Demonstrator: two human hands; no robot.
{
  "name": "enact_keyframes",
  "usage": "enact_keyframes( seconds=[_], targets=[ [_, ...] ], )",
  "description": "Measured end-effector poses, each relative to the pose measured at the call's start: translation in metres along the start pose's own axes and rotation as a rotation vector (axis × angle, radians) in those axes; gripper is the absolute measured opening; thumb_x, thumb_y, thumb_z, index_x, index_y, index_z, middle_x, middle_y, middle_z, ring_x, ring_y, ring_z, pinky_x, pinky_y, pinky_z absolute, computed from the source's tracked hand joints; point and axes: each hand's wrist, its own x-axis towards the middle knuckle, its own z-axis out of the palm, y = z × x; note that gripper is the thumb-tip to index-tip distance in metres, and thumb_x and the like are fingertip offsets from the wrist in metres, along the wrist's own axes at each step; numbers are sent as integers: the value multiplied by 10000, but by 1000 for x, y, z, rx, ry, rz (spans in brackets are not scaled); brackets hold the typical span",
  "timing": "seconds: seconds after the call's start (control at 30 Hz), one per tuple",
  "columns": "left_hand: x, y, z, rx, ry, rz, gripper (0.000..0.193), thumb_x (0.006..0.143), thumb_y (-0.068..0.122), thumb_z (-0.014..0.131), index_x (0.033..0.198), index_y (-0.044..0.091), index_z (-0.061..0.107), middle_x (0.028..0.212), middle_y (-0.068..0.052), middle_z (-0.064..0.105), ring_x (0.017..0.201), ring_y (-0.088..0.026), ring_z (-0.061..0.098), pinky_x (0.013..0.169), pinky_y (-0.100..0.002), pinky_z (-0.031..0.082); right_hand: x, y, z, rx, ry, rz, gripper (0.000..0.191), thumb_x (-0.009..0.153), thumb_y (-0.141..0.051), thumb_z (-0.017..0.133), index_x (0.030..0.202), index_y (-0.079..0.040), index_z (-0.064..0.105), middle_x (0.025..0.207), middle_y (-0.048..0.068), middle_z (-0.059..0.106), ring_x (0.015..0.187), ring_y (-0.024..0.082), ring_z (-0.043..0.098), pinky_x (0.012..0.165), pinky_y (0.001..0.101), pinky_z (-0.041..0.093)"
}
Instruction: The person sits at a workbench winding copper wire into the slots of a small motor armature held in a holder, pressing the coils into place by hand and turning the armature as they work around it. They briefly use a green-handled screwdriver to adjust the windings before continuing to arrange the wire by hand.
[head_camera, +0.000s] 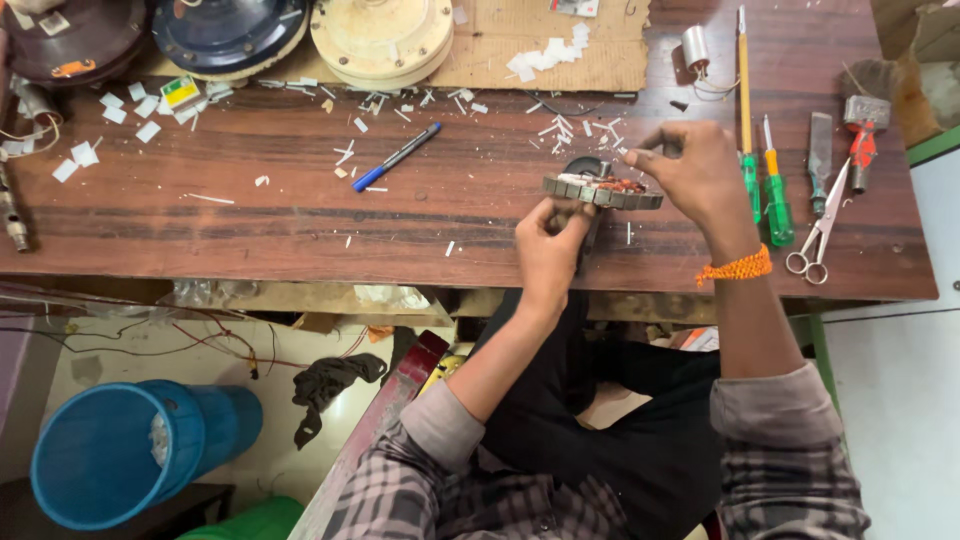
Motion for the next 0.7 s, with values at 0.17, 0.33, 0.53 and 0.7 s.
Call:
enact_keyframes(
  seconds=[0.17, 0.33, 0.53, 0.7],
  targets=[
    [1, 38, -18, 766, -10, 1050, 296, 934, 213, 779, 1199, 145, 668, 1113, -27, 665, 994, -238, 588, 900, -361, 482, -15, 19, -9, 195, 50, -66, 188, 920, -182, 806, 1005, -15, 786, 745, 72, 672, 666, 82, 534, 598, 294, 419],
    [66, 63, -36, 925, -665, 1032, 662, 899, 255, 807, 1498, 195, 533, 1287, 19, 676, 1035, -240, 587, 978, -393, 519, -34, 18, -16, 348, 48, -10, 172, 929, -162, 782, 1010, -11, 774, 747, -19, 656, 674, 31, 512, 580, 256, 404],
    [71, 55, -39, 763, -708, 821, 702, 908, 230, 803, 1527, 211, 471, 1251, 2, 696, 980, -236, 578, 953, -376, 522, -69, -1, 9, 128, 91, -12, 161, 892, -193, 811, 1024, -103, 800, 690, 95, 650, 592, 148, 524, 548, 327, 405],
    [71, 53, -42, 714, -718, 767, 664, 922, 217, 794, 1511, 196, 488, 1203, -20, 695, 1000, -237, 600, 954, -383, 509, -91, 5, 35, 64, 278, -365, 84, 964, -80, 723, 1043, -104, 735, 921, 99, 743, 827, 271, 722, 708, 373, 542]
  ],
)
